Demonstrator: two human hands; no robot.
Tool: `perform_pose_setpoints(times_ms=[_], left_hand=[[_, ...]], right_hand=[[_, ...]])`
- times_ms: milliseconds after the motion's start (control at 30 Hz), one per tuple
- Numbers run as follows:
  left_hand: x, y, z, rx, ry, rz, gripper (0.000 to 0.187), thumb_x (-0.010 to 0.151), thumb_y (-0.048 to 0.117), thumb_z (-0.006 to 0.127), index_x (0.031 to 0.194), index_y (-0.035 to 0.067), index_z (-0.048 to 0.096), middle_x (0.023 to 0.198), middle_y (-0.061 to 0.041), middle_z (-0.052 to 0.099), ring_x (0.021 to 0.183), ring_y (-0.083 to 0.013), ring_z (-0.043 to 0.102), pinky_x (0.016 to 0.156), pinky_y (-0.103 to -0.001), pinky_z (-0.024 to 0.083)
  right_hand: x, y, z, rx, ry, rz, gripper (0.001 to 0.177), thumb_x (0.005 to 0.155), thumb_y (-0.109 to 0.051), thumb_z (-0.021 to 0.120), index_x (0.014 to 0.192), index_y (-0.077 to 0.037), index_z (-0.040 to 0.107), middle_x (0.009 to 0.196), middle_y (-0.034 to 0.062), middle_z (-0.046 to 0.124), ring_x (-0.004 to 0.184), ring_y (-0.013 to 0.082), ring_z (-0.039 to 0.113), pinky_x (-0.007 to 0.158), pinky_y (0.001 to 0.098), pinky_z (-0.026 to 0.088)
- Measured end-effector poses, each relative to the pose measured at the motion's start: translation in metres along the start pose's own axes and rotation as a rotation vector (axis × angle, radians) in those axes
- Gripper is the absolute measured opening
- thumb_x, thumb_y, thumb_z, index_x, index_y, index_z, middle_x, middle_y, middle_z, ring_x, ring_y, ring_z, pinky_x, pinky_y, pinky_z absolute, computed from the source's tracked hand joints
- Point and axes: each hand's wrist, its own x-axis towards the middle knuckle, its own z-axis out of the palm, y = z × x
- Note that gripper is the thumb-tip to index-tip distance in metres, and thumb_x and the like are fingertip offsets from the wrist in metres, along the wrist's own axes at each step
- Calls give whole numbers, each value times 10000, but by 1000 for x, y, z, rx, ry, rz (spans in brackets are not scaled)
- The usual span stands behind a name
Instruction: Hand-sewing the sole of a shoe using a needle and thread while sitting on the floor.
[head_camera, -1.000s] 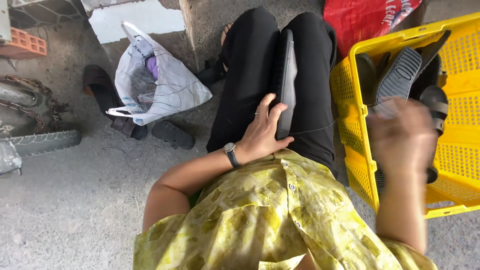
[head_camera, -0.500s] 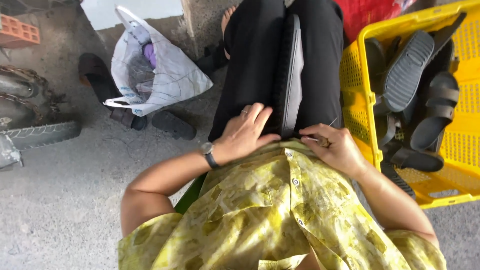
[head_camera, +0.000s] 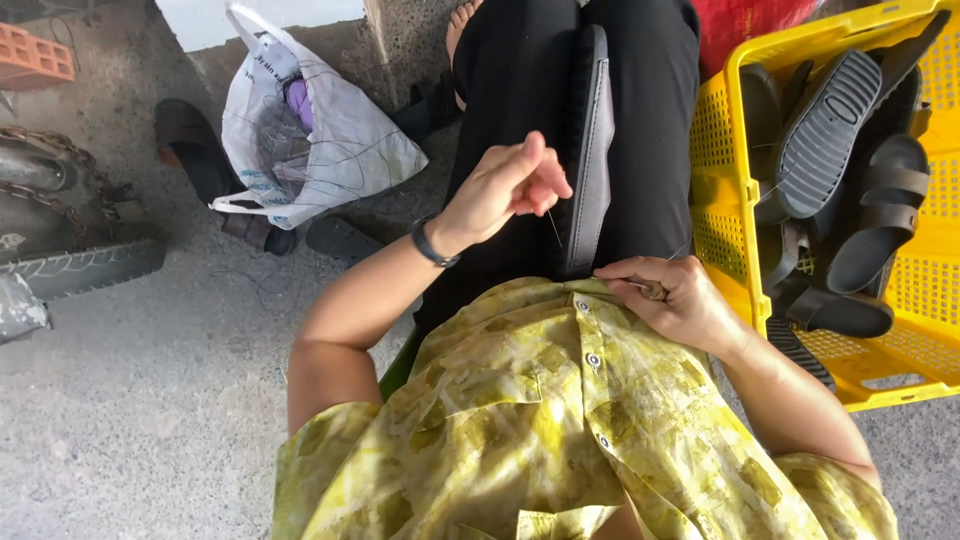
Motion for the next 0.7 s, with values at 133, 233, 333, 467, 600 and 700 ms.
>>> perform_pose_setpoints(times_ms=[133,233,333,467,600,700], left_hand=[[31,9,-1,-77,246,47,541,978,415,402,702,18,644,502,-8,338,427,-99,392,400,-173,264],[37,29,-3,-111,241,19,493,938,446,419,616,91,537,520,14,354,445,-99,389,425,-186,253],[25,62,-14,456,227,219,448,986,325,408,654,46,523,729,-61,477,528,-124,496,510,-214,367],[-15,70,-5,1402,262,371,223,923,185,623,1072,40,545,1266,-162,443,1314,-409,322,1126,-580,256],[-49,11,30,1116,63,305,690,833,300,771,1371,31,434,1367,-243,391,1327,-458,348,1088,-520,353],[-56,-6,38,1067,65,175,925,766,371,826,1467,54,311,1425,-225,326,1281,-386,458,1041,-467,451]], right_hand=[[17,13,2,2,-46,22,157,844,-66,637,970,-55,731,549,50,603,511,139,511,480,270,400],[23,19,1,-60,-105,68,153,887,-146,625,988,-100,731,539,-41,593,374,19,369,396,197,301],[20,23,-6,-168,-113,-99,216,882,-139,643,1085,-67,626,748,11,581,515,77,438,490,242,399],[8,9,-9,-497,-46,-453,276,949,-62,530,1213,13,493,1205,176,434,835,243,579,694,354,541],[-4,35,4,-620,-19,-430,416,936,-183,529,1341,-89,531,948,85,580,766,341,659,546,397,549],[-3,28,2,-720,39,-437,390,946,-219,531,1330,-168,574,918,40,568,769,293,665,543,384,547]])
